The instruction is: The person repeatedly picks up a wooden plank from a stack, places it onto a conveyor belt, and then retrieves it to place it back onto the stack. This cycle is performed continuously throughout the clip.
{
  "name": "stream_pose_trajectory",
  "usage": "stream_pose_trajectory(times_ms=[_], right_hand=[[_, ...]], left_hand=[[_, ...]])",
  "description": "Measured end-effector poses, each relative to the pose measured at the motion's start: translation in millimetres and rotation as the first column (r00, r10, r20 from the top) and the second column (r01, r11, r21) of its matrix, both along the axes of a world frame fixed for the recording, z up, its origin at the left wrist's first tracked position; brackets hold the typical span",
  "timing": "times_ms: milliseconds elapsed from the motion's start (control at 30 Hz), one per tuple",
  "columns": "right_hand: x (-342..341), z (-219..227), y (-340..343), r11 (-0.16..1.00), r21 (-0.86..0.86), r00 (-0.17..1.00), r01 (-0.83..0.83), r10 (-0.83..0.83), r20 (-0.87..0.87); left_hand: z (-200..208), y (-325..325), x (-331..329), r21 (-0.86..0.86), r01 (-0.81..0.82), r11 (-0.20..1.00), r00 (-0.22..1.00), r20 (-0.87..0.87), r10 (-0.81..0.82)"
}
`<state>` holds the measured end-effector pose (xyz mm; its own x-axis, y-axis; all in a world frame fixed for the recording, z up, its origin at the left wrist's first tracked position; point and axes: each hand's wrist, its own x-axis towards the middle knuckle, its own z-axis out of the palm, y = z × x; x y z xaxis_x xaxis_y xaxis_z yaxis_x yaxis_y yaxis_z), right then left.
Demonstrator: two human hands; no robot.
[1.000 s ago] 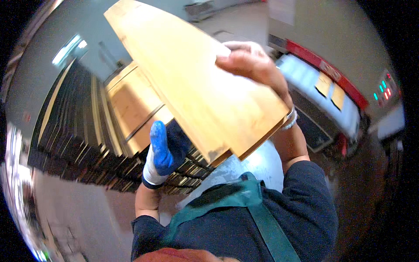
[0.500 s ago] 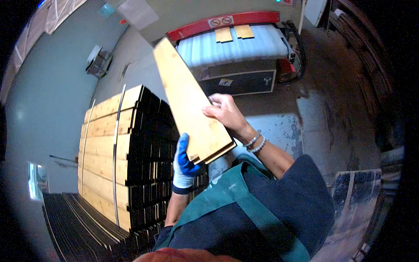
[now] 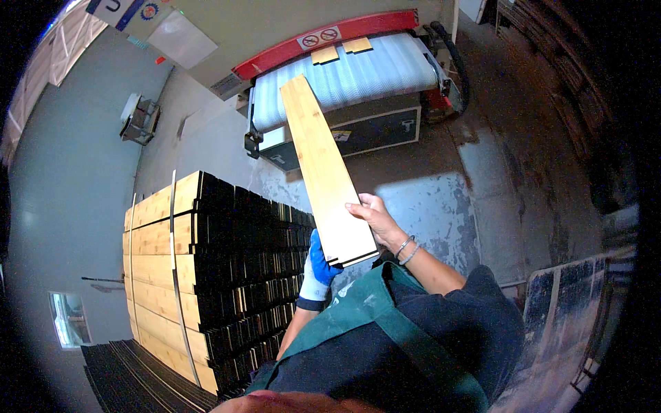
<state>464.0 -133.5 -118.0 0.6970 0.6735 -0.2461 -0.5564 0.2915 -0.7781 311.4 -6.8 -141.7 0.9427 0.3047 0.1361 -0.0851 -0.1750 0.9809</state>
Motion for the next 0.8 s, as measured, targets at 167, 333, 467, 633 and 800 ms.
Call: stream_pose_trajectory(times_ms=[167, 333, 467, 633, 800], right_hand=[[27.4, -21.6, 13.2, 0.979, -0.145, 0.986, -0.144, 0.154, 0.059], [62.6, -16.7, -4.6, 0.991, -0.052, 0.991, -0.124, 0.12, -0.063], [77.1, -35.0, -34.2, 0.991, -0.119, 0.992, -0.064, 0.076, 0.1], [70.2, -60.2, -43.8, 0.999, -0.046, 1.0, -0.021, 0.021, -0.008], [88.5, -83.8, -17.9, 1.0, 0.009, 0.998, 0.009, -0.008, -0.059]], left_hand=[[-42.0, 30.9, -6.8, 0.057, -0.106, 0.993, 0.992, -0.058, 0.11], [-7.4, 40.6, 29.6, -0.428, -0.27, 0.862, 0.911, -0.403, 0.086], [-10.0, 59.7, 43.3, -0.424, -0.354, 0.833, 0.886, -0.438, 0.153], [-24.5, 99.8, 47.5, -0.368, -0.408, 0.835, 0.821, -0.548, 0.16], [-37.7, 132.1, 61.2, -0.396, -0.424, 0.815, 0.814, -0.561, 0.151]])
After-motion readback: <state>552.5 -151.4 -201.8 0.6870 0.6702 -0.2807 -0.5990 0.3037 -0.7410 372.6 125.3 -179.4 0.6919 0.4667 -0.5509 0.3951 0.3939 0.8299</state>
